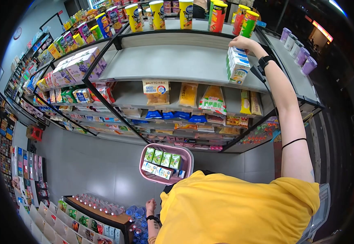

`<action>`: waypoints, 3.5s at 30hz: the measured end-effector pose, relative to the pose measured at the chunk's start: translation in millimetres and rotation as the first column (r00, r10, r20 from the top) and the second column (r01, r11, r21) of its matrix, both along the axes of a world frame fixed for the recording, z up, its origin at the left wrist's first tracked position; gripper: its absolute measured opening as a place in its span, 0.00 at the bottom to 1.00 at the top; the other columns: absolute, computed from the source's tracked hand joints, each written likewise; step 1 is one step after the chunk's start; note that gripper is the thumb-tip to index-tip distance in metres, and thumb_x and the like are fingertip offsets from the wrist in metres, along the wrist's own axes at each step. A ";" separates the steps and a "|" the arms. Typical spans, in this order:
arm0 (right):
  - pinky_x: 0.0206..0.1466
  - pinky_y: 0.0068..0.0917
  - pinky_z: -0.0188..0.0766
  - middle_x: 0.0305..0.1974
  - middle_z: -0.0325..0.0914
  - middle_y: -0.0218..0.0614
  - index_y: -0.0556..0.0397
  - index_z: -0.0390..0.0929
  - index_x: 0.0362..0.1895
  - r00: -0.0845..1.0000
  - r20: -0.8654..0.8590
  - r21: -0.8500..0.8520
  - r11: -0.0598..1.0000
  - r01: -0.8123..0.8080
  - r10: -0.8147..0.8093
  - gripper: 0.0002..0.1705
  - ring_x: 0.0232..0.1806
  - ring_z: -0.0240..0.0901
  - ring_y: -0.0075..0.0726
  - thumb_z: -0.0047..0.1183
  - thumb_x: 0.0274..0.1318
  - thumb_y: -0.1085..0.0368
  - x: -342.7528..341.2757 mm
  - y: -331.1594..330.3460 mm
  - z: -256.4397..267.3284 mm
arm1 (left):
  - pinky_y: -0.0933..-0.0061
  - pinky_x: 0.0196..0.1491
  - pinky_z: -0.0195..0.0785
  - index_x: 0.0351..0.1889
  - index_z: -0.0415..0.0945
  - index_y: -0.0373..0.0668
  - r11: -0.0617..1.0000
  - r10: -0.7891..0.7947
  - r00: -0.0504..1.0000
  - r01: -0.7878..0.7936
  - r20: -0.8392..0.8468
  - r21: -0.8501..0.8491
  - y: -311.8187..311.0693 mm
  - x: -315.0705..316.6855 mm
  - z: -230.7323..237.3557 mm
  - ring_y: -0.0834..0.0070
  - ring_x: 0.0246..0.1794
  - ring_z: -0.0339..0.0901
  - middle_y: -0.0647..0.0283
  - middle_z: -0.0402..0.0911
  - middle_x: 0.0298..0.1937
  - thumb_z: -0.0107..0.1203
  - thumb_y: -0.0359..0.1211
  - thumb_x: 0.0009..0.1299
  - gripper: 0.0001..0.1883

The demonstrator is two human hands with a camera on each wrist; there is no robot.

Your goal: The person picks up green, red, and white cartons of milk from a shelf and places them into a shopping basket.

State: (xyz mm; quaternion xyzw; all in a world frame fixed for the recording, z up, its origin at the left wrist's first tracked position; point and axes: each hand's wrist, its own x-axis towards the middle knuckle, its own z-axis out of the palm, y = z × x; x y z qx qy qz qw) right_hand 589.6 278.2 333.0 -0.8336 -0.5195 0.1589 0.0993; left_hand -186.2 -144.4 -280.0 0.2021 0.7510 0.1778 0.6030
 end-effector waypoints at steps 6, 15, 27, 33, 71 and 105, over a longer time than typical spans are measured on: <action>0.50 0.53 0.82 0.56 0.78 0.47 0.45 0.75 0.65 1.000 -0.007 -0.034 0.999 0.004 -0.005 0.35 0.54 0.80 0.50 0.50 0.62 0.38 -7.2 -4.2 2.1 | 0.77 0.25 0.64 0.49 0.74 0.42 1.000 -0.007 1.000 0.007 -0.023 0.006 5.2 -4.1 -3.9 0.77 0.29 0.78 0.66 0.81 0.36 0.59 0.44 0.72 0.18; 0.37 0.37 0.82 0.58 0.78 0.46 0.41 0.64 0.73 0.997 0.009 0.169 0.983 0.070 -0.072 0.39 0.40 0.84 0.43 0.45 0.65 0.34 -1.6 -28.1 19.4 | 0.77 0.24 0.64 0.47 0.74 0.43 1.000 -0.002 1.000 0.002 0.021 0.008 11.5 -6.3 -12.3 0.77 0.27 0.78 0.67 0.81 0.33 0.58 0.43 0.72 0.15; 0.53 0.40 0.74 0.44 0.83 0.50 0.53 0.83 0.47 0.937 0.332 0.477 0.876 -0.070 -0.106 0.20 0.48 0.81 0.51 0.52 0.60 0.53 106.7 -190.5 22.5 | 0.75 0.23 0.64 0.45 0.74 0.37 0.972 -0.214 0.975 0.207 -0.058 -0.114 20.7 9.3 29.6 0.77 0.24 0.74 0.62 0.79 0.31 0.57 0.37 0.73 0.13; 0.62 0.47 0.66 0.51 0.75 0.53 0.45 0.78 0.57 0.885 0.447 0.457 0.884 -0.101 -0.130 0.22 0.55 0.71 0.60 0.48 0.66 0.49 139.7 -250.0 -39.8 | 0.71 0.27 0.67 0.46 0.77 0.37 0.945 -0.323 0.945 0.320 -0.054 -0.060 57.7 5.6 -18.8 0.75 0.27 0.78 0.62 0.82 0.35 0.57 0.40 0.72 0.15; 0.73 0.44 0.58 0.71 0.65 0.48 0.47 0.69 0.70 0.831 0.502 0.384 0.922 0.035 -0.241 0.38 0.72 0.61 0.54 0.49 0.63 0.39 98.1 -268.6 -56.4 | 0.68 0.33 0.74 0.43 0.83 0.34 0.682 -0.661 0.683 0.719 -0.311 0.132 138.6 37.8 -69.4 0.70 0.29 0.82 0.57 0.85 0.33 0.59 0.48 0.67 0.23; 0.70 0.43 0.65 0.68 0.67 0.44 0.48 0.69 0.69 0.894 0.367 0.435 0.897 0.078 -0.256 0.40 0.68 0.66 0.51 0.59 0.53 0.47 97.0 -267.8 -53.2 | 0.67 0.36 0.72 0.52 0.76 0.36 0.900 -0.437 0.897 0.434 -0.068 -0.046 100.0 -12.9 -20.5 0.70 0.37 0.82 0.60 0.84 0.43 0.58 0.43 0.71 0.20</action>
